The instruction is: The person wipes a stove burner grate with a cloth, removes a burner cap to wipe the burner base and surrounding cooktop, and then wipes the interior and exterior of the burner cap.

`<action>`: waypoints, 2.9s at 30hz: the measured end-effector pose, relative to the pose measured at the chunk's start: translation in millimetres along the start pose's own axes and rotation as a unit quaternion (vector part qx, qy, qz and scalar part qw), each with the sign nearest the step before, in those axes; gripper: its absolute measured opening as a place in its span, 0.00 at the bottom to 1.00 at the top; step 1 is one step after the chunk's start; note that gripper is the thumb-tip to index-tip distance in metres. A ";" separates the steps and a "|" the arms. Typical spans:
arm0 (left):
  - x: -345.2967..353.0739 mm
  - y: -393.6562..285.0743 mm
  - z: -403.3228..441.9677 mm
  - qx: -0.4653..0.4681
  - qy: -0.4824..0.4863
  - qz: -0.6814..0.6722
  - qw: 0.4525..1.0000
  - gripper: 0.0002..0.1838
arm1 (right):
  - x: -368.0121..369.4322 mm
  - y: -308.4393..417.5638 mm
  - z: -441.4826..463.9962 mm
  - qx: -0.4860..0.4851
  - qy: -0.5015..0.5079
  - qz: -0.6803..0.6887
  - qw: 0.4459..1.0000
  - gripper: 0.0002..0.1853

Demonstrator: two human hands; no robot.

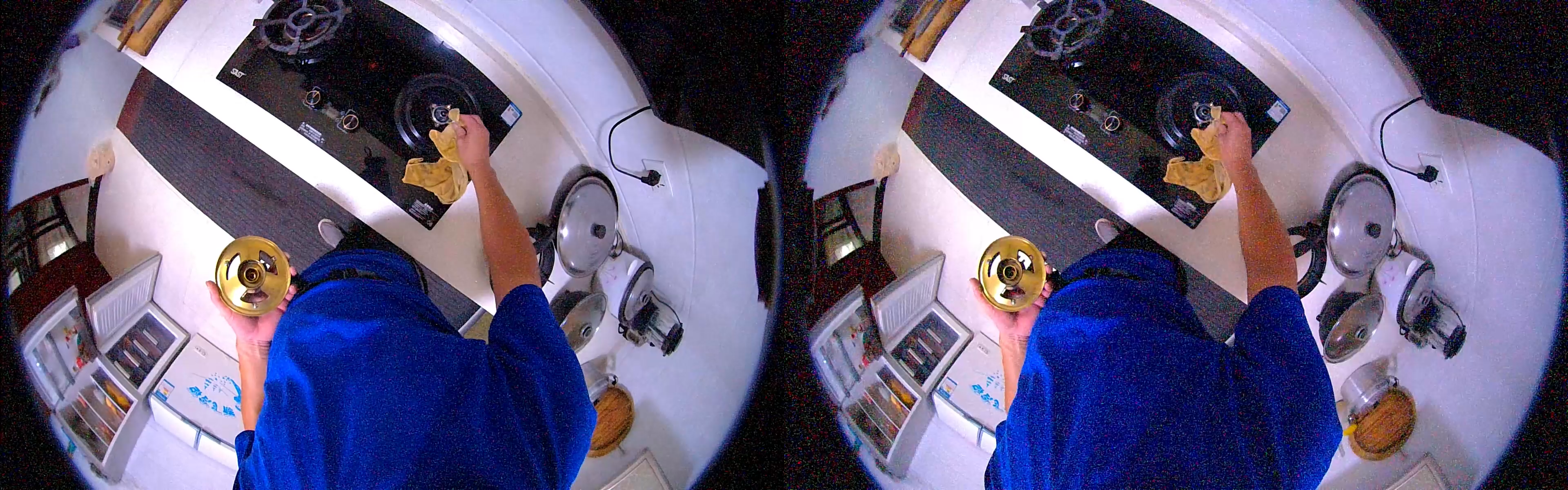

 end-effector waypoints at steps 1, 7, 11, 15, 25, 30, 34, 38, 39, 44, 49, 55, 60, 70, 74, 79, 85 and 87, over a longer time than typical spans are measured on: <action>0.6 0.2 0.0 0.001 0.007 0.000 1.000 0.57 | -2.8 -0.6 1.6 -0.017 0.003 -0.056 0.998 0.12; -0.4 -0.9 -3.8 0.015 -0.039 -0.027 0.999 0.57 | -11.7 -44.0 8.2 0.136 -0.014 0.085 0.987 0.13; -2.8 -0.6 -2.0 0.007 -0.043 -0.027 0.999 0.57 | -3.8 -5.0 -0.5 0.031 -0.016 0.031 0.999 0.15; 3.9 0.9 -1.2 0.003 -0.013 -0.039 0.999 0.56 | 2.7 6.9 -7.5 0.007 0.053 -0.055 0.997 0.18; -4.4 1.1 -4.9 0.005 -0.079 -0.036 0.996 0.57 | -37.5 -34.8 25.9 0.004 -0.122 -0.028 0.992 0.14; -7.9 2.0 -4.9 0.004 -0.066 -0.037 0.997 0.56 | -36.5 19.2 65.4 -0.062 -0.034 -0.137 0.988 0.16; -6.5 1.4 -5.5 0.018 -0.051 -0.042 0.998 0.55 | 13.6 31.6 67.7 -0.154 0.233 -0.030 0.960 0.14; -12.8 1.5 -5.9 0.023 -0.069 -0.053 0.996 0.55 | 17.6 40.1 75.8 -0.142 0.241 -0.109 0.954 0.15; -11.8 2.0 -4.9 0.021 -0.061 -0.058 0.996 0.55 | 17.1 46.7 74.1 -0.143 0.242 -0.111 0.953 0.15; -8.6 1.0 -6.7 0.023 -0.091 -0.070 0.993 0.57 | 34.7 46.8 70.6 -0.128 0.212 -0.206 0.947 0.09; -6.8 1.2 -6.4 0.021 -0.054 -0.079 0.995 0.55 | 46.0 47.6 68.7 -0.195 0.245 -0.249 0.916 0.08; -1.5 -1.3 -7.8 0.024 -0.050 -0.077 0.995 0.53 | 36.4 53.9 69.3 -0.136 0.207 -0.259 0.934 0.10; -4.6 -0.5 -6.7 0.033 -0.052 -0.080 0.995 0.54 | -5.5 82.7 66.1 -0.150 0.158 -0.266 0.939 0.16; -6.3 -1.1 -8.3 0.027 -0.065 -0.097 0.993 0.55 | 23.0 40.7 77.2 -0.041 0.265 -0.066 0.961 0.19; -9.4 -1.0 -9.5 0.032 -0.093 -0.085 0.991 0.55 | 21.6 50.0 71.3 -0.044 0.216 -0.088 0.971 0.19; -10.9 -1.0 -7.4 0.035 -0.078 -0.084 0.993 0.55 | 32.2 31.3 65.5 -0.173 0.215 -0.138 0.951 0.14; -6.7 0.0 -7.8 0.027 -0.067 -0.076 0.995 0.56 | 38.6 45.9 61.2 -0.199 0.208 -0.274 0.917 0.06; 0.5 -0.5 -8.4 0.030 -0.107 -0.078 0.991 0.56 | 42.3 39.8 64.1 -0.205 0.190 -0.276 0.920 0.06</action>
Point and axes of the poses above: each hand's wrist, its own z-axis towards the middle knuckle, its own x-axis out of the palm, y = z × x, the point moved 8 cm from there along z, towards the middle knuckle, and after that the axes turned 8 degrees about x, right-handed, at the moved point
